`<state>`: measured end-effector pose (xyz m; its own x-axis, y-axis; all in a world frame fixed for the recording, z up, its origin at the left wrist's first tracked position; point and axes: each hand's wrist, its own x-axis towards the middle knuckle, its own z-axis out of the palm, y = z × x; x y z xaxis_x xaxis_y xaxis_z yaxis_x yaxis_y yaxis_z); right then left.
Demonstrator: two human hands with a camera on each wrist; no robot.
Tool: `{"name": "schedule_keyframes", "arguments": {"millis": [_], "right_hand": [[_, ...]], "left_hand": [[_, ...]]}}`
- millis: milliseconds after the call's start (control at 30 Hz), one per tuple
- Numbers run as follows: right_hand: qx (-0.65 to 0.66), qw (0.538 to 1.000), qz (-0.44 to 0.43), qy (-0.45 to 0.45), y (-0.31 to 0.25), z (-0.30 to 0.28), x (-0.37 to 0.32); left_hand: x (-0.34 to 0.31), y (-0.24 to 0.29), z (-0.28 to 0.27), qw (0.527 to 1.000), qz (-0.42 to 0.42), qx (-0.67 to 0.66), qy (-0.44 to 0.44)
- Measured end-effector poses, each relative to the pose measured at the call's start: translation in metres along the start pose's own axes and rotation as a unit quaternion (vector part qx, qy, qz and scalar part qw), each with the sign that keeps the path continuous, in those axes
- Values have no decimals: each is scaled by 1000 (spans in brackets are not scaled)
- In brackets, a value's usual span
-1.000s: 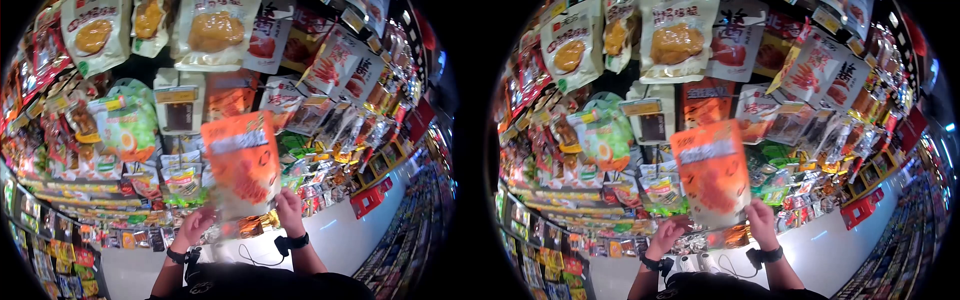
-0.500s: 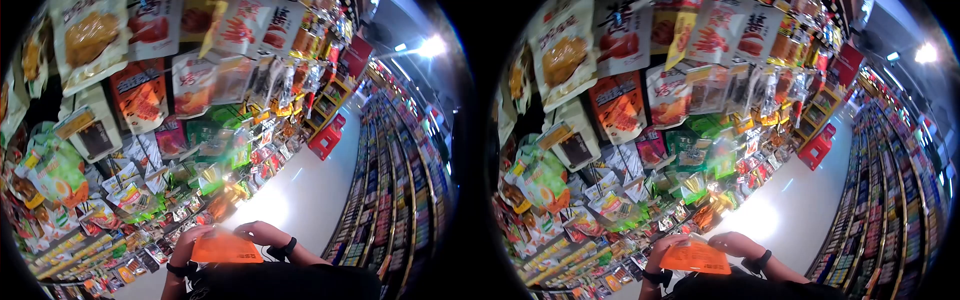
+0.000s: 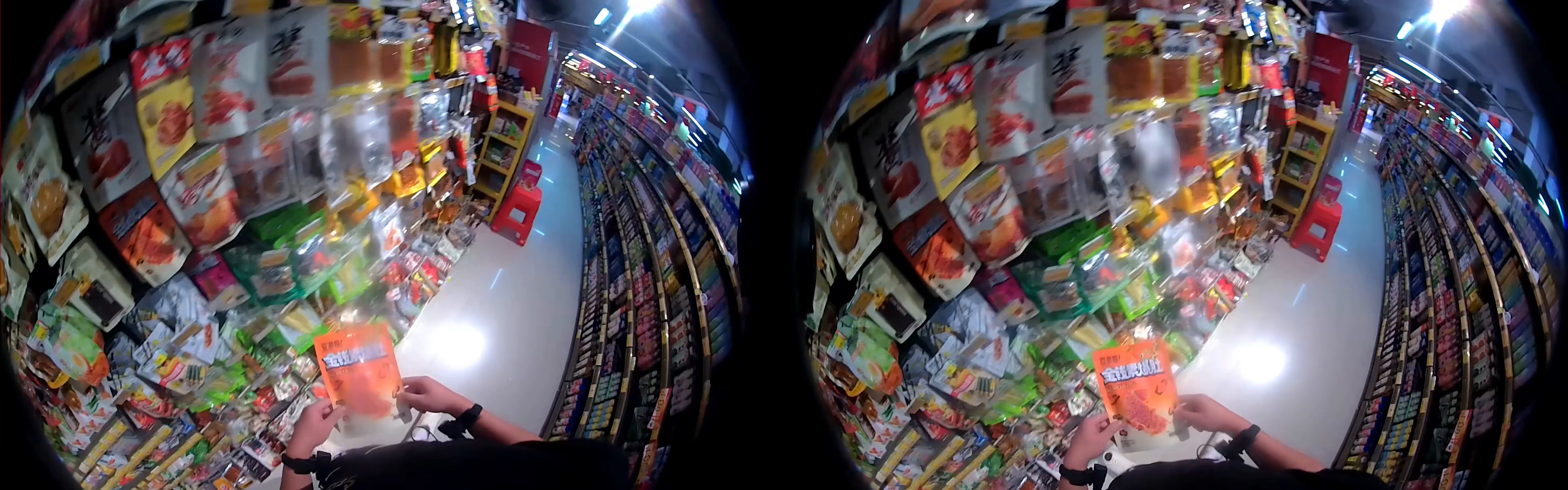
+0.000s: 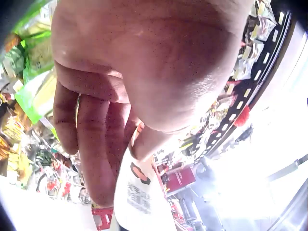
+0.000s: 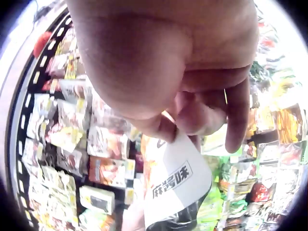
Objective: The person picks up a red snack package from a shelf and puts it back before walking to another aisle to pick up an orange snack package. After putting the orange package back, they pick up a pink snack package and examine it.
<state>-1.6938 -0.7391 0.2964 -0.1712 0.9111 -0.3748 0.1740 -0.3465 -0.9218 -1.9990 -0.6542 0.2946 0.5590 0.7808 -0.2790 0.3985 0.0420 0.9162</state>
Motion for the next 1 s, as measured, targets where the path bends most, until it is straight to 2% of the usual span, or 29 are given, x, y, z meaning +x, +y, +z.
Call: {"name": "schedule_keyframes", "arguments": {"millis": [33, 67, 133, 167, 200, 233, 300, 333, 400, 433, 500, 600, 733, 767, 833, 933, 1000], "right_hand": [[49, 998, 11, 39, 1, -16, -17], [56, 997, 14, 50, 12, -38, -28], [129, 989, -37, 60, 45, -79, -53], [160, 985, -53, 35, 38, -99, -78], [165, 981, -81, 54, 49, -114, -95], [157, 981, -86, 78, 57, -125, -115], [135, 979, -76, 128, 65, -144, -159], [143, 976, -75, 145, 75, -148, -178], [164, 950, -127, 235, 97, -148, -208], [171, 944, -128, 249, 104, -147, -223], [143, 932, -43, 332, 115, -145, -254], [150, 895, -19, 419, 141, -135, -279], [173, 848, 26, 500, 152, -126, -315], [167, 844, 38, 508, 154, -126, -319], [164, 837, 57, 519, 160, -130, -326], [109, 839, 119, 519, 181, -146, -324], [-33, 832, 72, 548, 191, -160, -321]], "left_hand": [[19, -15, 25, 998, 18, -62, -13], [25, 18, 40, 999, 22, 14, -21], [51, 23, 91, 990, 87, -108, -4], [55, 44, 105, 991, 83, -98, -20], [63, 66, 119, 995, 93, -38, -30], [70, 83, 134, 993, 106, 20, -40], [94, 86, 168, 988, 114, 47, -89], [96, 114, 183, 983, 129, 56, -114], [110, 130, 212, 966, 153, 119, -174], [115, 135, 228, 960, 160, 100, -207], [126, 147, 259, 941, 187, 103, -263], [148, 149, 290, 899, 219, 186, -331], [176, 157, 345, 850, 255, 170, -429], [181, 157, 357, 839, 290, 160, -433], [194, 161, 375, 825, 280, 165, -463], [215, 170, 395, 806, 279, 162, -497], [230, 172, 410, 791, 302, 138, -514]]}}
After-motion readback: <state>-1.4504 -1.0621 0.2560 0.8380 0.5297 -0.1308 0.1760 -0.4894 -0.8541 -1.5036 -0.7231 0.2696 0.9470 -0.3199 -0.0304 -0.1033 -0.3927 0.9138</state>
